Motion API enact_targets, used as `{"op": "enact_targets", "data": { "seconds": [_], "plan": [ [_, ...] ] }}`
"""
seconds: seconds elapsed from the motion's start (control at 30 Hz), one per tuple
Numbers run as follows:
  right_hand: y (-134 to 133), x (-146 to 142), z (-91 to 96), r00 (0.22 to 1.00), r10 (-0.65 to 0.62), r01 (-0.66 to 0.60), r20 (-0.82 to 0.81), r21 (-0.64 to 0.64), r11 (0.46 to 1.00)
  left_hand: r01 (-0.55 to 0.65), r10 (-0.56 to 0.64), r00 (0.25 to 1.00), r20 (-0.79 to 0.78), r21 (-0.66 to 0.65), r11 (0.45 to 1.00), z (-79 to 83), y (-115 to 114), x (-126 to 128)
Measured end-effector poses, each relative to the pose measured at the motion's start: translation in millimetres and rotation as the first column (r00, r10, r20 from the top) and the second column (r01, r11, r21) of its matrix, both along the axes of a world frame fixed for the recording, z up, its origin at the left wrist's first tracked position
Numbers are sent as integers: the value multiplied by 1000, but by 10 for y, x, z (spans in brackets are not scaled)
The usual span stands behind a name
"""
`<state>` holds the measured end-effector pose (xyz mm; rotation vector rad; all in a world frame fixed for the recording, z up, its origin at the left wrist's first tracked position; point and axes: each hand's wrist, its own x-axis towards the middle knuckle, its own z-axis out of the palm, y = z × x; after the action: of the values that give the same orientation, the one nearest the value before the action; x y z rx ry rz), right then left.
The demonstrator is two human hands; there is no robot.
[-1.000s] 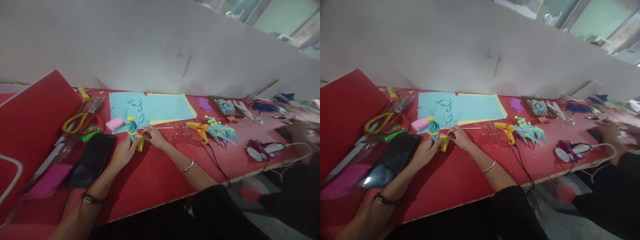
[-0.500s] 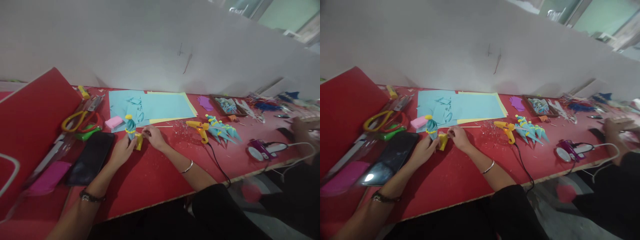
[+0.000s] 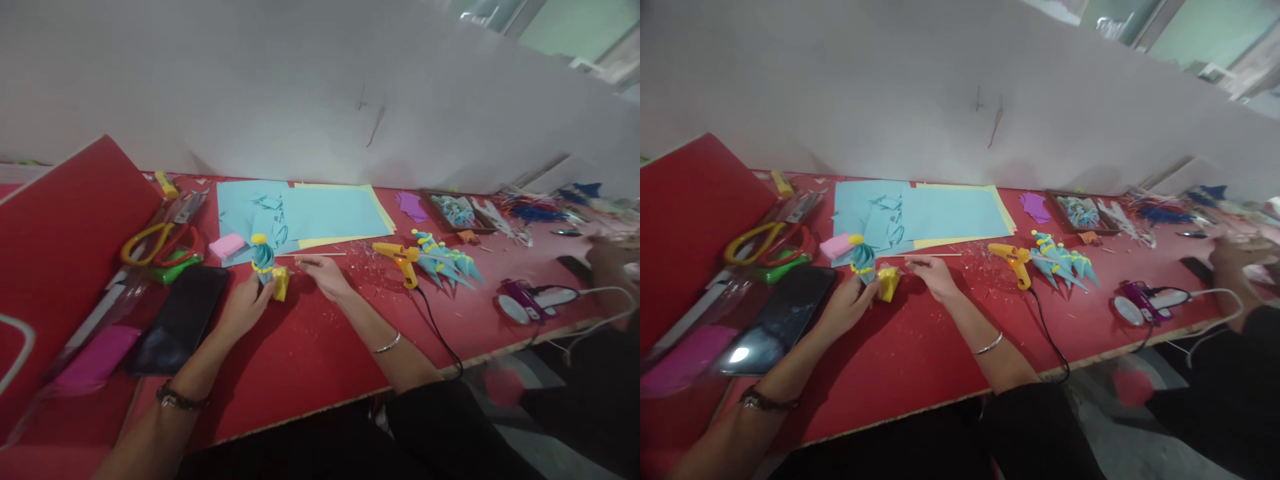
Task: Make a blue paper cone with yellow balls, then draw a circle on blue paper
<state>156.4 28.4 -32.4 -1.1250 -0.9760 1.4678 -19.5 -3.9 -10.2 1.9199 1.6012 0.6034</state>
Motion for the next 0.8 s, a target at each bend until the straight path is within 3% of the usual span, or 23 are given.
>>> {"op": "enact_targets", "data": {
  "seconds": [0.17,0.3,0.37,0.47,0.67,0.73,0.8],
  "plan": [
    [-127,-19,55,994,-2,-2,110,39,999,113,-110,982,156,-12,994,-28,-26,25],
    [-213,-43,59,998,-24,22,66,42,999,279,-153,824,545,-155,948,-23,-69,83],
    [-238,-52,53,999,-22,21,30,32,999,381,-128,745,654,-260,887,-1,-91,110],
    [-250,-56,52,999,-33,33,-10,38,999,521,-140,699,701,-365,772,32,-111,124],
    [-240,-16,75,985,-171,170,3,74,983,745,-230,601,766,-432,509,64,-110,80],
    [-240,-5,84,984,-180,179,-2,92,980,764,-231,586,777,-435,476,71,-110,76],
    [-242,1,97,985,-173,171,4,107,979,751,-221,599,770,-444,489,73,-113,85]
  ]
}}
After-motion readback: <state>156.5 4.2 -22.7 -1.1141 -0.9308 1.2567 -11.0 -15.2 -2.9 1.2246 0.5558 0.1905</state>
